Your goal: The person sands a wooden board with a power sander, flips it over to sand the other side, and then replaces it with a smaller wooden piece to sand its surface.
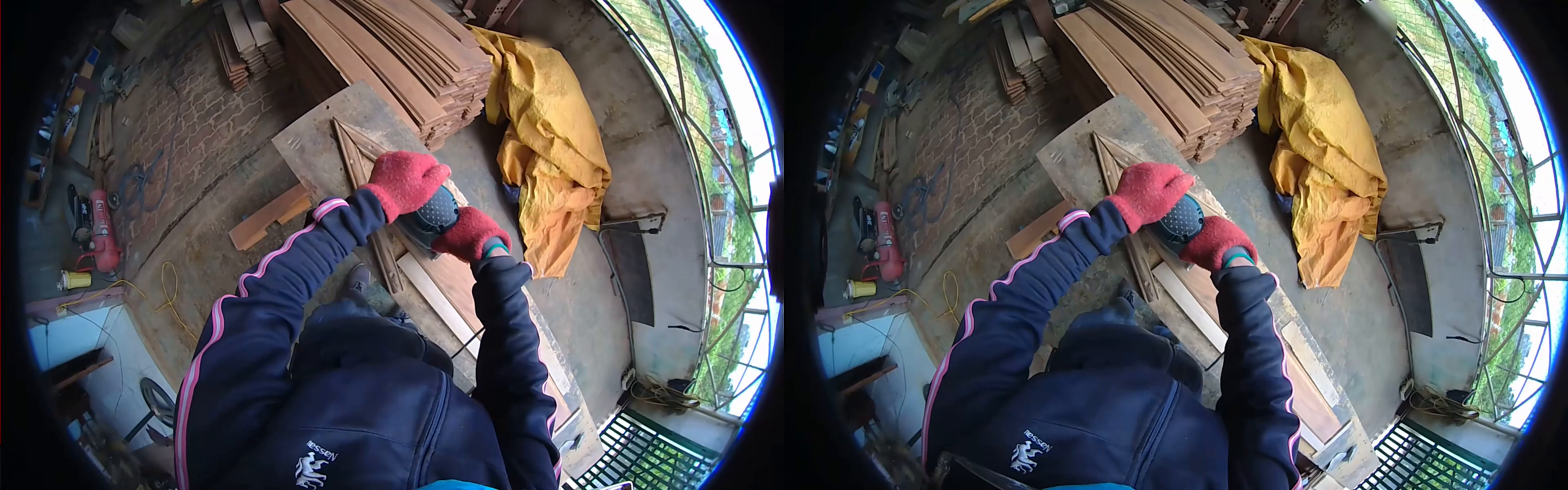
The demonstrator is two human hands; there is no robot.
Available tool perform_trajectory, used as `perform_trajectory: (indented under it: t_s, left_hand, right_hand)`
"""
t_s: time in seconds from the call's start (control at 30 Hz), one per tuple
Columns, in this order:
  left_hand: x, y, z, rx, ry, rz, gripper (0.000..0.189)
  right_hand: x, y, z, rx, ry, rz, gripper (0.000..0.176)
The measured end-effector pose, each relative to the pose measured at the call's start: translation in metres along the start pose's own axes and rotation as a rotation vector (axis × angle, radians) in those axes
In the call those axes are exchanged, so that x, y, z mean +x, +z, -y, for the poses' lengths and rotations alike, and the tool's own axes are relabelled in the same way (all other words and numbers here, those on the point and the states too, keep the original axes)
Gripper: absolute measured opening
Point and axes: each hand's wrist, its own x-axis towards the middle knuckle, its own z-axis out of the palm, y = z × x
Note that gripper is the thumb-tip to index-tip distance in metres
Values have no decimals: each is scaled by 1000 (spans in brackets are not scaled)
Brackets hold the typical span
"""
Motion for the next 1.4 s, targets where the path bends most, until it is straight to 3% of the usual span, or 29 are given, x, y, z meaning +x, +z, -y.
perform_trajectory:
  t_s: [0.17, 0.3, 0.47, 0.57, 0.7, 1.07, 1.13, 1.4]
  left_hand:
    - [3, -7, 13, 45, 8, -41, 30]
    - [-20, 16, -23, 5, 40, -66, 28]
    - [-58, 67, -80, -50, 125, -55, 27]
    - [-79, 97, -116, -98, 133, -37, 28]
    - [-97, 112, -135, -97, 121, 9, 28]
    - [-54, 40, -54, -42, 176, -68, 26]
    - [-50, 28, -39, -41, 134, -61, 27]
    - [-60, 60, -68, -51, 132, -36, 30]
  right_hand:
    - [13, -1, 12, -66, 17, -3, 52]
    - [-21, 14, -23, -11, -6, -31, 50]
    - [-72, 49, -96, 34, 89, 17, 59]
    - [-116, 50, -116, 51, 246, 38, 58]
    - [-139, 63, -136, 11, 251, 69, 56]
    - [-74, 35, -36, -13, 192, 36, 42]
    - [-60, 36, -25, -6, 99, -27, 39]
    - [-77, 52, -73, 38, 140, 14, 57]
